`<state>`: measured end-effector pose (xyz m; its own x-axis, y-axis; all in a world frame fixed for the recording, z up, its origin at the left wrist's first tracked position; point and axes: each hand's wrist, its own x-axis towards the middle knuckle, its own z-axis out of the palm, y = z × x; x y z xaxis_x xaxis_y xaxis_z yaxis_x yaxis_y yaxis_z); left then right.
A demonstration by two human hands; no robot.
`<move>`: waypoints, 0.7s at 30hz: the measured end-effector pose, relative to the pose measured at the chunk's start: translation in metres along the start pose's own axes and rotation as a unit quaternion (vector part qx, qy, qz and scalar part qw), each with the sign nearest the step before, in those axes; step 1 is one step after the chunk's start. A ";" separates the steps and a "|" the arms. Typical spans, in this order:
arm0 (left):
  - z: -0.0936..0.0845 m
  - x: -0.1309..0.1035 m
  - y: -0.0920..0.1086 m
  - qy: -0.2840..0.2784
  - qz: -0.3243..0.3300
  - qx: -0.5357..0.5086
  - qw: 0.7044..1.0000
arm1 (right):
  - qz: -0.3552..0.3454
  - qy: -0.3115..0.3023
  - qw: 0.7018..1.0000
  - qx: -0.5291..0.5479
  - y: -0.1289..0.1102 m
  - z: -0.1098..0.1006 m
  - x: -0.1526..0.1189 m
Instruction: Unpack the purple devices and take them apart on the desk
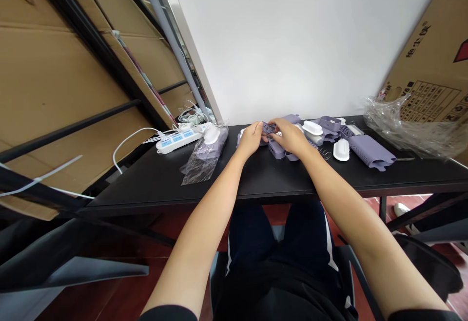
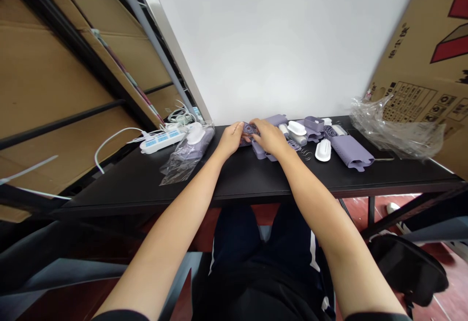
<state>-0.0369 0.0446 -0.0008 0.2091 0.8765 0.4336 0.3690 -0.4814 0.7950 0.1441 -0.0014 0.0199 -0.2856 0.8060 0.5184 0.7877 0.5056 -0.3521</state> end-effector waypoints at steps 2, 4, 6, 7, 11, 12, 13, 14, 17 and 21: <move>0.000 -0.001 0.001 0.000 -0.004 0.005 1.000 | 0.004 -0.003 1.000 -0.001 -0.001 -0.001 0.000; 0.000 -0.001 0.002 0.001 -0.007 0.004 1.000 | 0.007 0.001 1.000 -0.003 -0.002 -0.002 0.000; -0.001 -0.002 0.004 0.003 -0.009 0.000 1.000 | 0.014 0.007 1.000 -0.008 -0.002 -0.001 0.001; -0.001 -0.003 0.005 0.006 -0.011 -0.003 1.000 | 0.020 0.008 1.000 -0.010 -0.002 -0.001 0.001; -0.002 -0.003 0.007 0.010 -0.019 -0.008 1.000 | 0.042 0.010 0.999 -0.013 -0.001 0.002 0.002; -0.002 -0.003 0.007 0.009 -0.018 -0.006 1.000 | 0.047 0.011 0.999 -0.013 -0.001 0.002 0.002; -0.002 -0.003 0.007 0.009 -0.016 -0.002 1.000 | 0.051 0.013 0.999 -0.013 -0.001 0.003 0.002; -0.002 -0.003 0.006 0.009 -0.012 0.001 1.000 | 0.055 0.015 0.998 -0.014 -0.001 0.003 0.002; -0.002 -0.004 0.007 0.017 0.009 0.016 1.000 | 0.057 0.018 0.998 -0.016 -0.001 0.003 0.002; -0.002 -0.009 0.011 0.035 0.044 0.061 0.997 | 0.060 0.020 0.998 -0.016 -0.001 0.003 0.002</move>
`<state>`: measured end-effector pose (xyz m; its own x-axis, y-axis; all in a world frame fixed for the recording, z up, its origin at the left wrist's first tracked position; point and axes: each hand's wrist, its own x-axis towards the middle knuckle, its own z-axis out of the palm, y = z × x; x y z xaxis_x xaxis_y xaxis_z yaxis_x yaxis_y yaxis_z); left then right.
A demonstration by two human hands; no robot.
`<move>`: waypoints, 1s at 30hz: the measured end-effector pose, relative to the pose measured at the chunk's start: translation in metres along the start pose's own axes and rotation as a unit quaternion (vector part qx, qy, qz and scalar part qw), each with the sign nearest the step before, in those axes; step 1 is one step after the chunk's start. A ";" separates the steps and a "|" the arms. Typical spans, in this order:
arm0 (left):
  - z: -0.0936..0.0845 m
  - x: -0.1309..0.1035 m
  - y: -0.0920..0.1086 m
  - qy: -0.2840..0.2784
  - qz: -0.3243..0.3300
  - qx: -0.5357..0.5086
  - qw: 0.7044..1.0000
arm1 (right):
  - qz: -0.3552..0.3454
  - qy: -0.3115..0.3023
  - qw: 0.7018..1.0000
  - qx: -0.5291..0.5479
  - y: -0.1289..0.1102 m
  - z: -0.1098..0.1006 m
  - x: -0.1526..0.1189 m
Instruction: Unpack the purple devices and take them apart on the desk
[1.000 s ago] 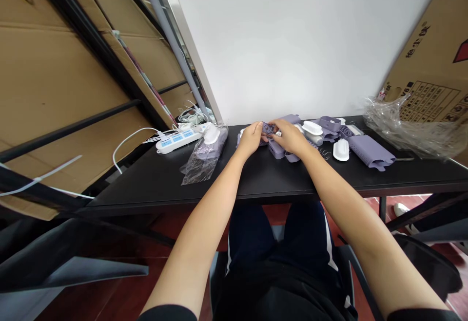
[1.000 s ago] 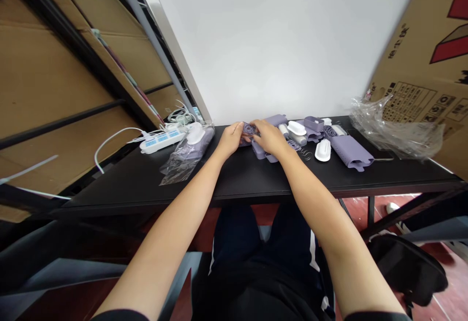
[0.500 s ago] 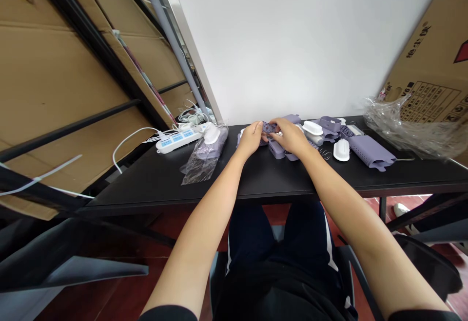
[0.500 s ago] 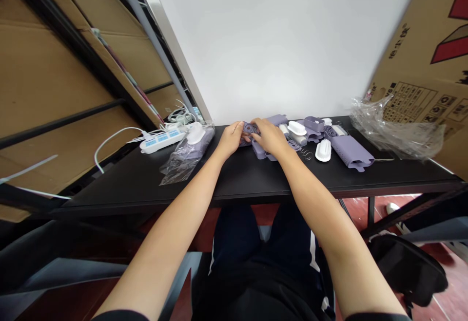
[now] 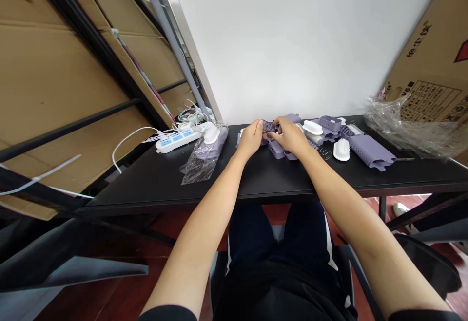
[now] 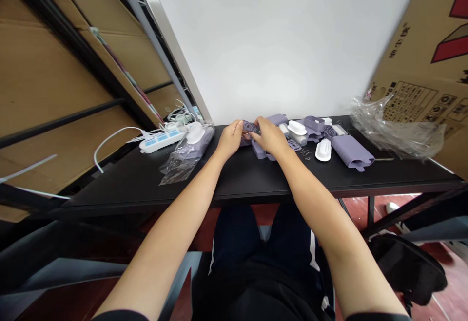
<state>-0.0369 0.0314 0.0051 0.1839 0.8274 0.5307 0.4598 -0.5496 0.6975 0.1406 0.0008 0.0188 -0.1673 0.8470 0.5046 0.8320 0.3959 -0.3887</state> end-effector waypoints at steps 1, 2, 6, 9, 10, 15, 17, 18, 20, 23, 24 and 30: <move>0.000 -0.001 0.001 0.003 0.006 0.010 1.000 | 0.002 0.000 1.000 0.000 0.000 0.000 0.000; -0.001 -0.002 0.003 0.005 0.010 0.018 1.000 | 0.004 0.000 1.000 0.000 0.000 0.000 0.000; -0.002 -0.004 0.009 0.008 0.014 0.039 0.999 | 0.019 -0.009 1.000 0.011 -0.003 -0.001 0.000; -0.003 -0.005 0.011 0.005 0.020 0.042 0.999 | 0.047 -0.014 0.997 0.057 -0.006 -0.002 0.000; -0.003 -0.005 0.011 0.001 0.022 0.037 0.999 | 0.057 -0.014 0.995 0.080 -0.006 -0.001 0.000; -0.001 -0.005 0.007 -0.020 0.040 -0.010 0.999 | 0.094 -0.012 0.980 0.178 -0.007 -0.003 0.003; -0.001 -0.006 0.005 -0.024 0.039 -0.017 0.999 | 0.104 -0.016 0.974 0.200 -0.007 -0.004 0.004; -0.001 -0.006 0.005 -0.025 0.038 -0.017 0.999 | 0.108 -0.018 0.972 0.209 -0.007 -0.005 0.004; -0.001 -0.006 0.005 -0.028 0.037 -0.018 0.999 | 0.112 -0.020 0.967 0.228 -0.006 -0.006 0.006; -0.001 -0.006 0.006 -0.030 0.039 -0.025 0.998 | 0.114 -0.018 0.962 0.248 -0.003 -0.004 0.007; -0.001 -0.006 0.006 -0.029 0.038 -0.028 0.998 | 0.114 -0.015 0.962 0.248 -0.002 -0.004 0.008; 0.000 -0.002 0.003 -0.015 0.019 -0.030 0.999 | 0.114 -0.005 0.966 0.231 -0.003 -0.002 0.008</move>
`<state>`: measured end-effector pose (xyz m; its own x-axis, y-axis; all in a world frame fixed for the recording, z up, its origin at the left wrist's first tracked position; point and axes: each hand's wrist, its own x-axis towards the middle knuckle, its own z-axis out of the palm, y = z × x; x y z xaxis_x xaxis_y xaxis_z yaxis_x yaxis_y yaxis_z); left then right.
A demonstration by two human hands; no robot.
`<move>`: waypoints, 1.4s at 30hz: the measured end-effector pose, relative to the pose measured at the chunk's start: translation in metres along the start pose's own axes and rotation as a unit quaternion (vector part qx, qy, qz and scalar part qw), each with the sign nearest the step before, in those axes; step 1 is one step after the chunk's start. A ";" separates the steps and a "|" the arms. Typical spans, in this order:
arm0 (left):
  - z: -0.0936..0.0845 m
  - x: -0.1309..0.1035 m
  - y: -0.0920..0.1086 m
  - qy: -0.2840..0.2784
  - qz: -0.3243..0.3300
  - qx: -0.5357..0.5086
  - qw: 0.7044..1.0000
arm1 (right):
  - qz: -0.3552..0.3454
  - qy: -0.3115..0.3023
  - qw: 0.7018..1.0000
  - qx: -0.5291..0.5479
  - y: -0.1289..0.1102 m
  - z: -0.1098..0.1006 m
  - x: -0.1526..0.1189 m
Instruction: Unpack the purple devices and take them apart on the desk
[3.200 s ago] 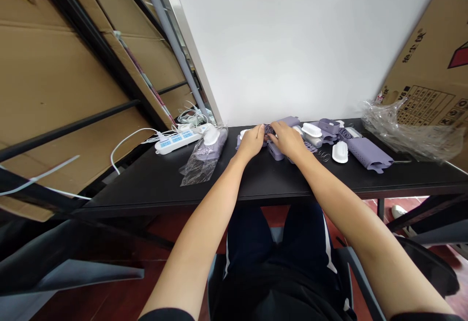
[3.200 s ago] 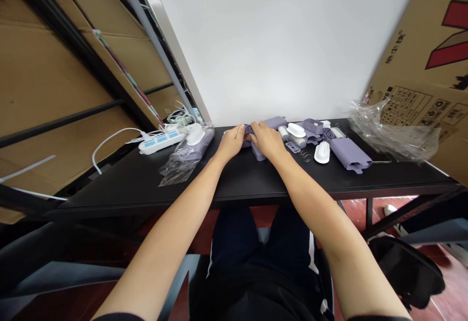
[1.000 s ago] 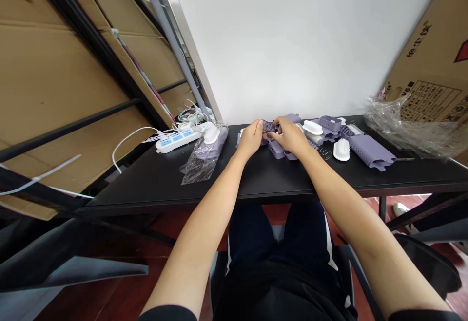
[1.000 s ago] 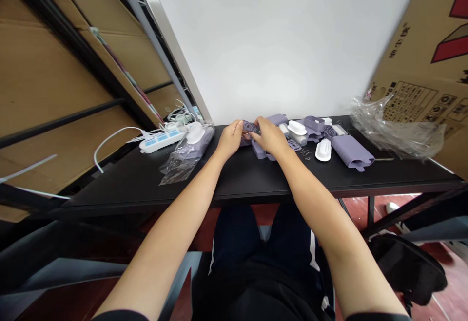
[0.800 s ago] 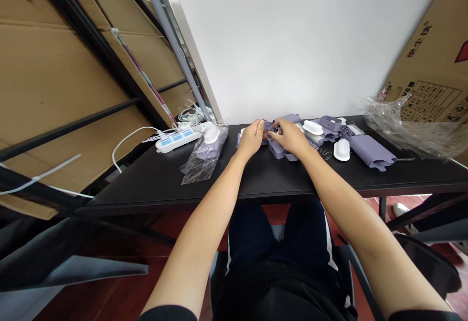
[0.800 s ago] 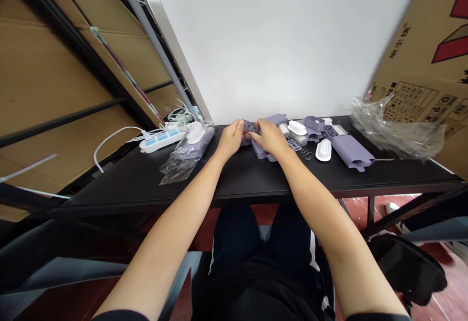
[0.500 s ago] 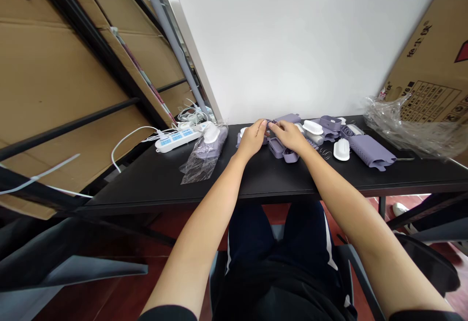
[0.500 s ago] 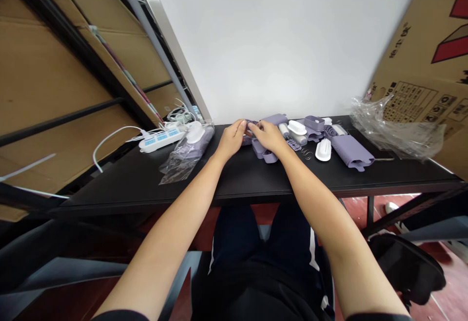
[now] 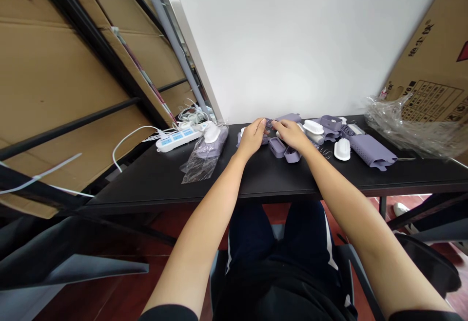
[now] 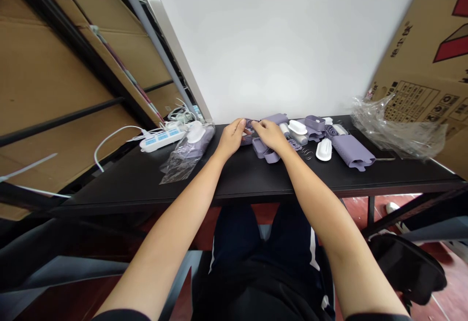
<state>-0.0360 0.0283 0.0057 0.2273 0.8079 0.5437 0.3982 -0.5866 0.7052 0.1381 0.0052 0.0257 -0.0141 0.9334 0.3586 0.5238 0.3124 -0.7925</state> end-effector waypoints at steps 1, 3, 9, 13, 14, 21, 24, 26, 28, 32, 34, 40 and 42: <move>0.000 0.001 -0.001 0.001 -0.001 0.000 1.000 | -0.001 0.001 1.000 -0.003 -0.001 0.000 0.000; 0.001 0.002 -0.003 0.002 -0.003 -0.010 1.000 | -0.001 0.002 1.000 -0.005 -0.002 -0.001 -0.001; 0.003 0.006 -0.003 -0.004 -0.036 -0.061 0.997 | -0.007 0.010 1.000 -0.028 -0.002 -0.001 -0.003; 0.004 0.007 -0.003 -0.011 -0.049 -0.085 0.995 | -0.018 0.018 0.997 -0.071 -0.004 -0.001 -0.005; 0.004 0.008 -0.004 -0.012 -0.047 -0.091 0.995 | -0.020 0.020 0.996 -0.083 -0.005 -0.001 -0.006; 0.005 0.010 -0.012 -0.016 -0.025 -0.129 0.991 | -0.041 0.029 0.991 -0.124 -0.005 -0.001 -0.008; 0.005 0.011 -0.013 -0.016 -0.019 -0.118 0.993 | -0.040 0.034 0.990 -0.134 -0.003 -0.002 -0.008; 0.004 0.010 -0.013 -0.015 -0.014 -0.108 0.994 | -0.039 0.039 0.988 -0.145 -0.002 -0.003 -0.008; 0.004 0.009 -0.012 -0.013 -0.010 -0.102 0.995 | -0.042 0.042 0.986 -0.157 -0.003 -0.004 -0.009; 0.003 0.007 -0.009 -0.005 -0.001 -0.089 0.996 | -0.048 0.045 0.981 -0.183 -0.005 -0.005 -0.011; 0.003 0.006 -0.008 -0.002 -0.001 -0.080 0.997 | -0.048 0.044 0.979 -0.195 -0.006 -0.006 -0.011; 0.002 0.006 -0.008 -0.001 -0.001 -0.075 0.997 | -0.037 0.043 0.978 -0.201 -0.006 -0.006 -0.011; 0.002 0.006 -0.009 -0.002 0.001 -0.068 0.998 | -0.032 0.048 0.979 -0.195 -0.006 -0.006 -0.010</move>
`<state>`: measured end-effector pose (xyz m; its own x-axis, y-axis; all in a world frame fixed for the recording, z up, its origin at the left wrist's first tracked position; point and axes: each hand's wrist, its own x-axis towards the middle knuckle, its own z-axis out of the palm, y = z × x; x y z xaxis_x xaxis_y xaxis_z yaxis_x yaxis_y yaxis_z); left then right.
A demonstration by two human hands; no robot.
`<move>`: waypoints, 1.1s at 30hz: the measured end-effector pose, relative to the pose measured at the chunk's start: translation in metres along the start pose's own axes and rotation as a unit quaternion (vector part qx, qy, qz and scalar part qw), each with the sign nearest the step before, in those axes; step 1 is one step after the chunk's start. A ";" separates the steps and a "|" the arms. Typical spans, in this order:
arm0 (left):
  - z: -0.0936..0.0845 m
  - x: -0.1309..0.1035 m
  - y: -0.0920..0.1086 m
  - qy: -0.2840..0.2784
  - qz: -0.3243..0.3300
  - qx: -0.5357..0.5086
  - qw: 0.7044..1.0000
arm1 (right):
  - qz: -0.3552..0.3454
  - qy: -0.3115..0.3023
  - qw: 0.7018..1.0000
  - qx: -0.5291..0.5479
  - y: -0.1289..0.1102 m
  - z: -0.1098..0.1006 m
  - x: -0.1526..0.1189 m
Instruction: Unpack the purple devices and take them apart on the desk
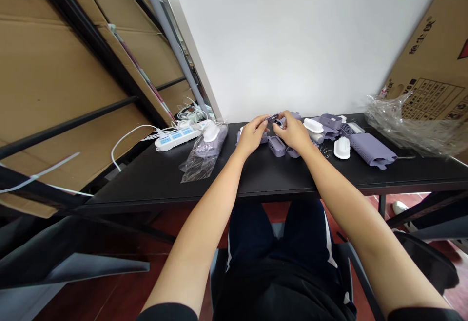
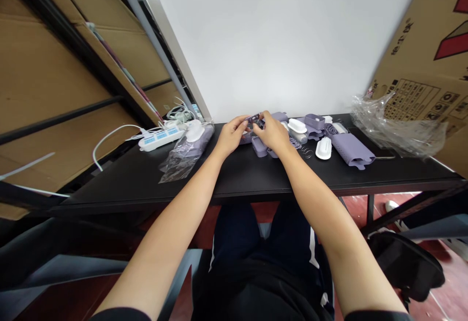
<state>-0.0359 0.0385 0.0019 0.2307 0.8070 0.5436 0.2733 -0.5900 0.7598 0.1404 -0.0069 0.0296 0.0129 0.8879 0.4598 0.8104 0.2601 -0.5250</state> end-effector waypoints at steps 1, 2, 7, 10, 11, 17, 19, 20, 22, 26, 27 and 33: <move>0.000 0.000 0.000 -0.001 0.003 0.005 1.000 | 0.004 0.001 1.000 0.004 0.000 0.000 0.000; 0.000 0.000 -0.001 -0.002 0.006 0.010 1.000 | 0.008 0.001 1.000 0.010 0.001 0.001 0.000; 0.001 -0.001 -0.002 -0.004 0.013 0.017 1.000 | 0.020 0.008 0.999 0.031 0.003 0.004 0.001; 0.002 -0.001 -0.004 -0.005 0.015 0.013 1.000 | 0.013 0.003 0.999 0.043 0.003 0.006 0.002; 0.002 -0.001 -0.004 -0.005 0.017 0.014 1.000 | 0.010 0.001 0.999 0.048 0.003 0.006 0.002; 0.000 -0.004 0.002 0.006 0.029 0.049 0.998 | 0.010 -0.006 1.000 0.003 -0.001 0.004 -0.001; -0.001 -0.007 0.006 0.012 0.043 0.090 0.995 | 0.010 -0.002 0.999 -0.038 -0.002 0.004 -0.002; -0.002 -0.008 0.007 0.014 0.053 0.113 0.992 | 0.009 -0.001 0.998 -0.059 -0.003 0.005 -0.003; -0.002 -0.010 0.009 0.014 0.073 0.155 0.985 | 0.005 -0.001 0.995 -0.097 -0.004 0.005 -0.005; -0.001 -0.011 0.009 0.023 0.090 0.201 0.975 | -0.012 -0.007 0.988 -0.151 -0.010 0.006 -0.008; -0.001 -0.010 0.009 0.028 0.094 0.209 0.973 | -0.015 -0.009 0.987 -0.162 -0.011 0.006 -0.009; -0.001 -0.009 0.010 0.053 0.116 0.277 0.952 | -0.027 -0.017 0.978 -0.204 -0.017 0.007 -0.013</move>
<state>-0.0366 0.0252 0.0045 0.2576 0.6337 0.7294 0.6841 -0.6527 0.3255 0.1218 -0.0204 0.0273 -0.0495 0.8910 0.4513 0.9758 0.1395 -0.1684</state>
